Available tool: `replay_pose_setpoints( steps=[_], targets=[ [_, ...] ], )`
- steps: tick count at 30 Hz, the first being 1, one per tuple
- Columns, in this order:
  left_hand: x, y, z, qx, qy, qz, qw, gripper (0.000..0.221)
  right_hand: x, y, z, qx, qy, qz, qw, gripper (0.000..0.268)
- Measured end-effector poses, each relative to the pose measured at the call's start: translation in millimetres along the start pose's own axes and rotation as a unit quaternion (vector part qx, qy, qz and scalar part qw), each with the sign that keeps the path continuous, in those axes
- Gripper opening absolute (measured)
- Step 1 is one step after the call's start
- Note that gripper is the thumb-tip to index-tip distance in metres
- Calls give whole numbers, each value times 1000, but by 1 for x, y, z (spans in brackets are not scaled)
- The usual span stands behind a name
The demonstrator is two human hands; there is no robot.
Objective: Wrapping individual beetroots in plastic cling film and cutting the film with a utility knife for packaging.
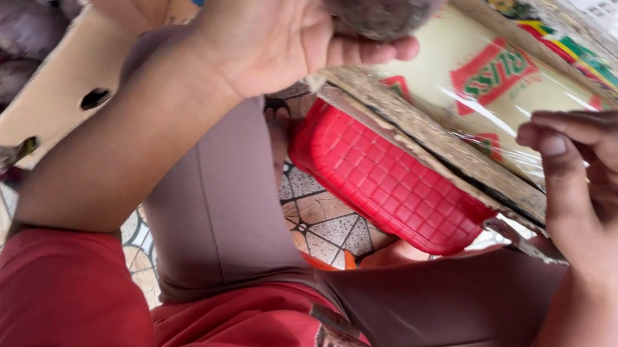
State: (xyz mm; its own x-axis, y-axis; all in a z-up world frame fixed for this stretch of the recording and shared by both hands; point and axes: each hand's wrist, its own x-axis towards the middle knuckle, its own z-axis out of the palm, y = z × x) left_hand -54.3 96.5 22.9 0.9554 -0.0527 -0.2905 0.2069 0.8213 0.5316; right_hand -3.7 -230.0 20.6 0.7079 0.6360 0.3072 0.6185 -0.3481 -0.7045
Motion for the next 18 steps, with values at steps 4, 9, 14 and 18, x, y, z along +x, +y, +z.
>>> replay_pose_setpoints(
  steps=[4, 9, 14, 18],
  targets=[
    [37, -28, 23, 78, -35, -51, 995, 72, 3, 4, -3, 54, 18, 13, 998, 14],
    [49, -46, 56, 113, -29, -108, 987, 81, 11, 6, -2, 134, 34, 23, 990, 30],
    [48, -60, 67, 169, -24, -118, 978, 81, 18, 12, 11, 208, 22, 34, 977, 68],
    [52, -70, 68, 188, -23, -123, 974, 76, 23, 14, 19, 235, 11, 51, 971, 73]
  ],
)
